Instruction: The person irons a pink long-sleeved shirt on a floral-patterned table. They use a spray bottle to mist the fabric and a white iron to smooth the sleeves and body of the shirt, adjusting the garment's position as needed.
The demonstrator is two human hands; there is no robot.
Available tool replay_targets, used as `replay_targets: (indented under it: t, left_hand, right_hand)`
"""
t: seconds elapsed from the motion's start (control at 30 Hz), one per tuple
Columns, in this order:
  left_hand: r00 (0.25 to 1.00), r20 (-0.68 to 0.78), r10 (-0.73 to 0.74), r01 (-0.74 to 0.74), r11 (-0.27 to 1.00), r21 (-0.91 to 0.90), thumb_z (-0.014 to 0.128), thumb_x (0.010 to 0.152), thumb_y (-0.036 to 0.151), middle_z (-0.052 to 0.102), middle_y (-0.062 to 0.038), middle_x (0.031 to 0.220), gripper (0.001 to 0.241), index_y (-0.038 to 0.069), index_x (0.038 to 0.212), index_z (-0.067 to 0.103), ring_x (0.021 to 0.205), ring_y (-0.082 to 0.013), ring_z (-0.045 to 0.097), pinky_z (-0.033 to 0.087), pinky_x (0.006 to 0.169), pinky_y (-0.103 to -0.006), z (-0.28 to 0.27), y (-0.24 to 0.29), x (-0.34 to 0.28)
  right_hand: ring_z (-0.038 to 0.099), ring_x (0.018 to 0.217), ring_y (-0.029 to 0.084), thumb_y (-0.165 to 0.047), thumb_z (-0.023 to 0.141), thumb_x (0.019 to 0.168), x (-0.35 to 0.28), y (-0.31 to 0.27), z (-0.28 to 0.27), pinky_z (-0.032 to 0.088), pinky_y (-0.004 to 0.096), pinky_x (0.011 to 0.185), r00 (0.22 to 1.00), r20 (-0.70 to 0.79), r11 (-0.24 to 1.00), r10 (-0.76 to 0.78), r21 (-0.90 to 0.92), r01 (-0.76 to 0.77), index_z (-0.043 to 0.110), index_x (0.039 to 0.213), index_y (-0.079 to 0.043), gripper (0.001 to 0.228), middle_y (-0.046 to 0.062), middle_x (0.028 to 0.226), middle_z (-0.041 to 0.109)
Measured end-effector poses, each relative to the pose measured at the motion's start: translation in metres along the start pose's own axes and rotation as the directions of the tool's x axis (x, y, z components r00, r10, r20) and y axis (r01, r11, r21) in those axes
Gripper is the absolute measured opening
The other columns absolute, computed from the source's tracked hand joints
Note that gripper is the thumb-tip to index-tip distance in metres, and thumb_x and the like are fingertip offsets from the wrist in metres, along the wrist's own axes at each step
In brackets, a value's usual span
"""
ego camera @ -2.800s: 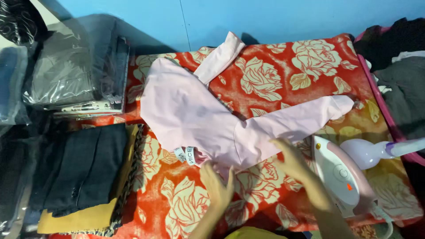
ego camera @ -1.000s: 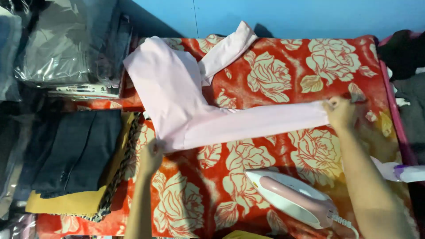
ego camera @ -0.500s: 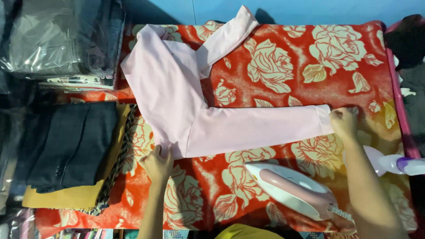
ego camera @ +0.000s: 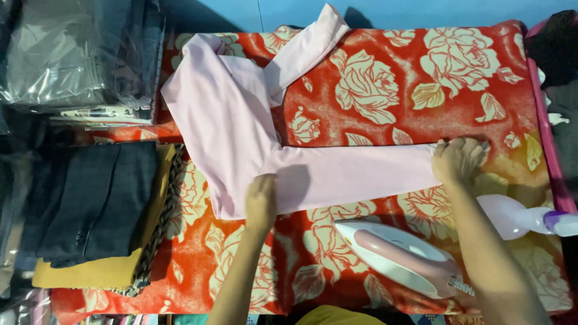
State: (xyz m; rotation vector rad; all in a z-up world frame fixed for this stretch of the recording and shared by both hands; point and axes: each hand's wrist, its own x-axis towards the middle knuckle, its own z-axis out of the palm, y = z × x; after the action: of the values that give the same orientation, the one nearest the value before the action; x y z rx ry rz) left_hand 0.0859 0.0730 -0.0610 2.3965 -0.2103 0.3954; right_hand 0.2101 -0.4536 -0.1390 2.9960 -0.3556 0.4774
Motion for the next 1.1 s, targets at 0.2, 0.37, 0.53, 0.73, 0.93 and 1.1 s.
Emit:
replay_targets:
  t: [0.2,0.37,0.53,0.73,0.93,1.1]
  left_hand:
    - [0.934,0.224,0.277,-0.317,0.934,0.167,0.039,0.106,0.041,0.036,-0.015,0.164,0.057,0.014,0.156,0.04,0.15,-0.0394,0.036,0.022,0.122,-0.0601,0.048,0.037,0.054]
    - [0.974,0.178,0.142,-0.179,0.961,0.212,0.041,0.097,0.064,0.031,-0.012,0.167,0.074,0.021,0.157,0.039,0.153,-0.0391,0.029,0.016,0.12,-0.0672,0.052,0.046,0.055]
    - [0.944,0.322,-0.07,-0.01,0.971,0.241,0.039,0.094,0.069,0.027,-0.011,0.168,0.081,0.024,0.16,0.033,0.156,-0.0367,0.018,0.013,0.118,-0.071,0.053,0.045,0.057]
    - [0.965,0.253,0.075,-0.137,0.963,0.234,0.041,0.101,0.044,0.035,-0.008,0.165,0.062,0.023,0.159,0.037,0.151,-0.0347,0.032,0.022,0.118,-0.0637,0.063,0.048,0.043]
    - [0.954,0.299,0.01,-0.087,0.966,0.245,0.046,0.084,0.079,0.034,-0.01,0.165,0.092,0.029,0.16,0.034,0.153,-0.0388,0.024,0.017,0.117,-0.0673,0.045,0.056,0.035]
    - [0.919,0.36,-0.163,0.057,0.956,0.287,0.038,0.092,0.075,0.023,-0.01,0.169,0.087,0.025,0.162,0.026,0.156,-0.035,0.016,0.015,0.121,-0.0593,0.025,0.062,0.026]
  right_hand:
    - [0.06,0.092,0.058,-0.014,0.057,0.109,-0.003,-0.023,-0.03,0.043,0.063,0.079,0.996,-0.042,0.959,0.08,0.276,-0.066,0.045,0.109,0.006,0.023,0.037,0.1,0.063]
    - [0.06,0.086,0.052,-0.009,0.062,0.106,-0.002,-0.026,-0.033,0.041,0.06,0.074,0.987,-0.136,0.927,0.085,0.373,-0.029,0.049,0.112,-0.003,0.015,0.027,0.094,0.066]
    - [0.073,0.088,0.034,-0.03,0.064,0.109,-0.004,-0.012,-0.005,0.054,0.048,0.083,0.982,-0.128,0.961,0.141,0.256,-0.105,0.051,0.126,-0.026,0.022,0.0,0.092,0.076]
    - [0.044,0.132,0.051,-0.003,0.069,0.088,-0.01,-0.08,-0.104,0.036,0.06,0.11,0.908,-0.288,0.874,-0.304,0.294,0.386,0.053,0.141,0.006,0.056,0.029,0.141,0.049]
    - [0.0,0.16,0.037,-0.053,0.043,0.1,-0.029,-0.074,-0.1,0.001,0.071,0.12,0.857,0.375,0.911,-0.354,0.345,0.226,0.02,0.166,-0.017,0.078,0.012,0.175,0.01]
    - [0.045,0.14,0.044,-0.01,0.07,0.08,-0.047,-0.06,-0.228,0.031,0.056,0.117,0.879,-0.233,0.724,-0.416,0.5,0.475,0.054,0.141,0.003,0.064,0.02,0.149,0.051]
